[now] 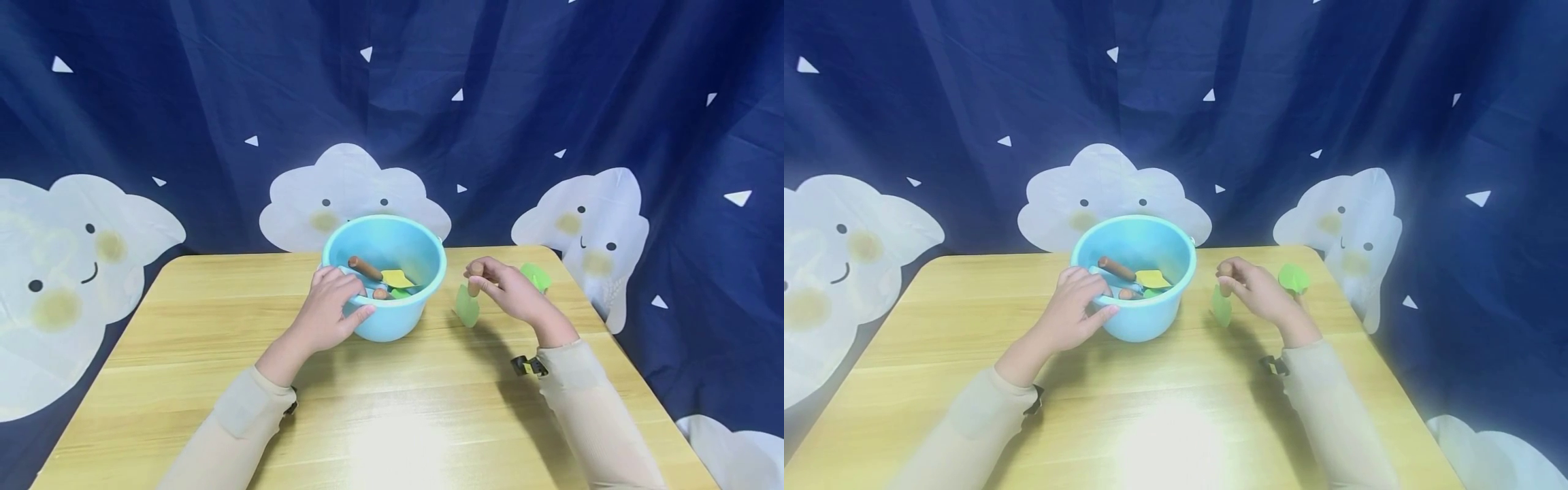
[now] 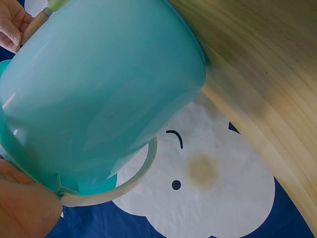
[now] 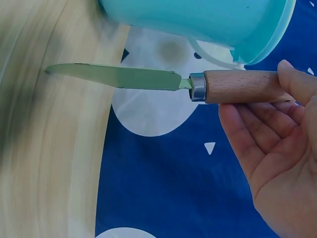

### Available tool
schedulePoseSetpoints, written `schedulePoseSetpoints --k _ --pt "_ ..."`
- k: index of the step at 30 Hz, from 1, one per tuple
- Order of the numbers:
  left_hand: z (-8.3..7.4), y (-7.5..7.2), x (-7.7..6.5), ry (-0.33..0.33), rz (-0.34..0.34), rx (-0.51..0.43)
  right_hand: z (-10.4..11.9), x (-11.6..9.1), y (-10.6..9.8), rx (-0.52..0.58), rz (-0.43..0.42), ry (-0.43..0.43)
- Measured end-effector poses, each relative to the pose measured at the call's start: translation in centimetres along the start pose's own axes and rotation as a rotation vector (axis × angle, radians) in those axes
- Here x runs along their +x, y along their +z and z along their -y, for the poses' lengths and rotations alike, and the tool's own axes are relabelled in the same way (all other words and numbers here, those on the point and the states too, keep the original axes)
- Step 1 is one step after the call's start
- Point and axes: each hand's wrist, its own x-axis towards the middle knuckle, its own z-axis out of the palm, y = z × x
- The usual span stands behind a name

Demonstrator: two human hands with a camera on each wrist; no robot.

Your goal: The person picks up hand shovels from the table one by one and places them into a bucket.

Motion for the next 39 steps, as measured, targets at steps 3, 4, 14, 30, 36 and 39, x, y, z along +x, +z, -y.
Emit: schedulePoseSetpoints --k 3,4,14,30,36,39 --pt "0.0 0.0 0.0 -0.002 0.003 0.001 -0.1 -0.1 -0.1 0.000 -0.004 0.000" --pt "0.0 0.0 0.0 -0.003 0.003 0.001 0.0 -0.1 -0.2 0.000 -0.007 -0.003" --pt "0.0 0.0 -0.1 0.003 -0.003 -0.003 0.9 0.1 -1.2 -0.008 -0.036 -0.021" --pt "0.1 -0.1 -0.2 -0.002 0.009 0.014 3.7 0.3 -4.2 -0.047 -0.060 -0.036" --pt "0.0 -0.1 -0.1 -0.006 0.012 0.016 5.1 0.4 -5.4 -0.093 -0.088 -0.056" --pt "0.1 0.0 -0.2 -0.005 0.010 0.016 5.6 0.5 -5.9 -0.082 -0.094 -0.070"
